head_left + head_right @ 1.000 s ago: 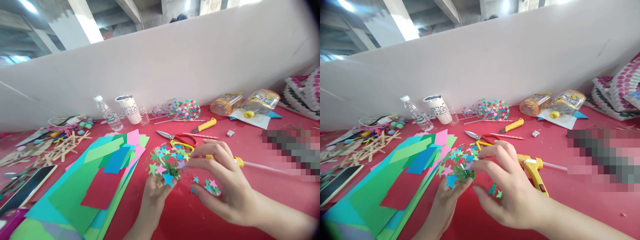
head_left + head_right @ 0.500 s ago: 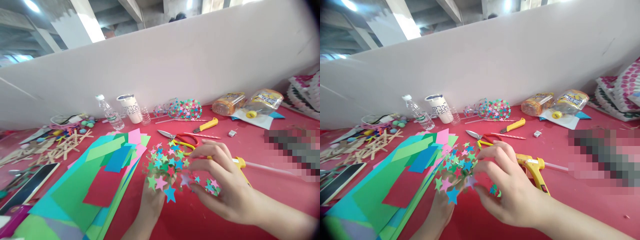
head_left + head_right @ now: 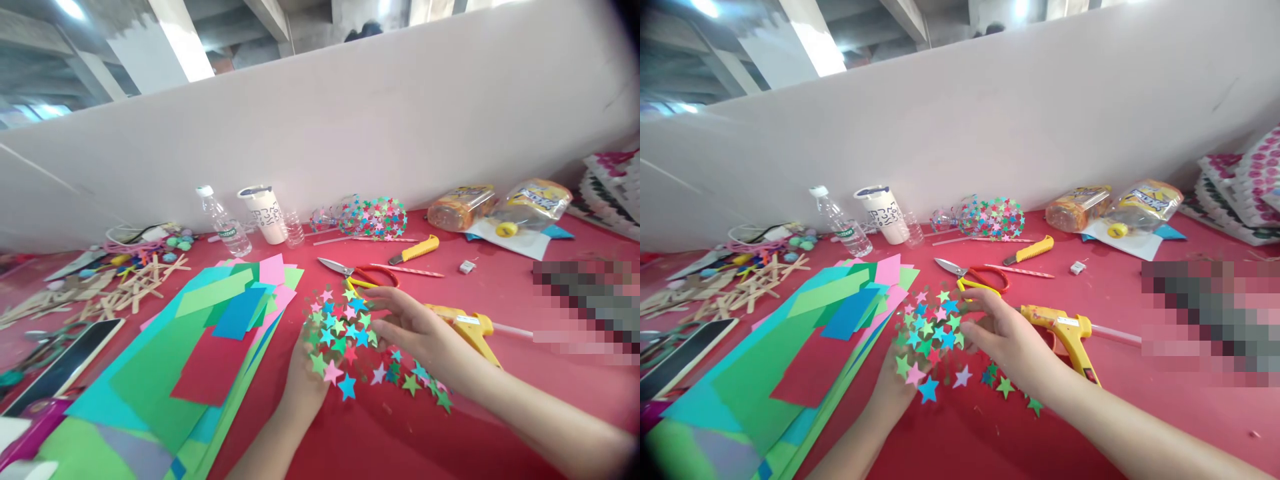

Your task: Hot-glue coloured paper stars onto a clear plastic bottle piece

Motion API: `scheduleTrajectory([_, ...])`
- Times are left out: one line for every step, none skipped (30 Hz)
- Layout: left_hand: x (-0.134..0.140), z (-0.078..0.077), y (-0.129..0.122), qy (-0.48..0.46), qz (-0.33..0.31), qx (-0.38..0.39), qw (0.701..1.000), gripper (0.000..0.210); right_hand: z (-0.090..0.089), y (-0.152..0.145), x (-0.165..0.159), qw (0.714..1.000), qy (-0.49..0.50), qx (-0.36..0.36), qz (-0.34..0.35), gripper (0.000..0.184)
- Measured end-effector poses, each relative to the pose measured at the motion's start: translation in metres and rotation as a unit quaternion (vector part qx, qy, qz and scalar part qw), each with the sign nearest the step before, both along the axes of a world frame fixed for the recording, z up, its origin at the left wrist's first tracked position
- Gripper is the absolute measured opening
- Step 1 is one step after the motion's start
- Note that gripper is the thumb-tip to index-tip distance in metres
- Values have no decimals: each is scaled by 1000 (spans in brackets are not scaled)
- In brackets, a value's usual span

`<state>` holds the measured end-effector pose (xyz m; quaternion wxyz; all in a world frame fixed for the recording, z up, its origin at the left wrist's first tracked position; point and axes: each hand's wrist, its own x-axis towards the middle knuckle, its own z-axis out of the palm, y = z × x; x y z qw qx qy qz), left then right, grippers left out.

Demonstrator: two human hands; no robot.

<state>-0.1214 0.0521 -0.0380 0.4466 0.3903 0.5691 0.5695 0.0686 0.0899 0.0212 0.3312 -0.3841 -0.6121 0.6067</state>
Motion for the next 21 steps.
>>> scheduleTrajectory([-2,3,1,16,-2,3,1000,23,-1,1,0,1000,-2,1,-5,35])
scheduleTrajectory([-5,6,2,32,-3,5,999,31,-2,1,0,1000,-4,2,-9,34])
scheduleTrajectory([-9,9,3,47,-6,6,999,39,-2,2,0,1000,-6,2,-12,33])
scheduleTrajectory([-13,13,4,61,-7,8,998,45,-3,3,0,1000,-7,2,-13,32])
scheduleTrajectory([-17,17,5,72,-8,9,997,48,-3,4,1,1000,-8,2,-14,32])
scheduleTrajectory([-20,20,6,81,-7,11,997,47,-3,4,1,1000,-9,2,-15,31])
scheduleTrajectory([-22,23,6,88,-5,13,996,45,-3,5,2,1000,-10,2,-17,32])
scheduleTrajectory([-23,26,5,95,-2,15,995,42,-2,5,2,1000,-9,2,-19,32])
scheduleTrajectory([-23,29,4,101,3,17,995,38,-2,5,2,1000,-9,1,-20,33])
scheduleTrajectory([-21,31,2,105,7,18,994,35,-1,5,2,1000,-7,-1,-22,34])
scheduleTrajectory([-19,33,0,105,10,21,994,32,-1,5,2,1000,-5,-4,-25,35])
scheduleTrajectory([-17,34,-2,99,15,23,995,31,0,5,2,1000,-4,-6,-26,34])
scheduleTrajectory([-14,36,-5,87,21,25,996,32,1,5,2,1000,-3,-8,-28,34])
scheduleTrajectory([-12,38,-6,73,26,26,997,34,2,5,2,1000,-3,-9,-29,32])
scheduleTrajectory([-11,39,-8,64,29,25,997,36,2,5,3,1000,-3,-10,-29,31])
scheduleTrajectory([-11,40,-9,62,32,22,997,38,2,5,3,1000,-4,-11,-28,31])
scheduleTrajectory([-11,41,-9,67,33,18,997,39,3,5,3,1000,-6,-13,-27,32])
scheduleTrajectory([-12,41,-9,74,32,13,997,39,3,5,3,1000,-9,-13,-26,33])
scheduleTrajectory([-13,41,-9,83,29,9,996,39,3,5,2,1000,-12,-12,-24,34])
scheduleTrajectory([-14,42,-9,91,28,6,995,39,3,5,2,1000,-15,-9,-21,36])
scheduleTrajectory([-15,42,-9,96,30,5,995,39,3,5,2,1000,-19,-4,-18,38])
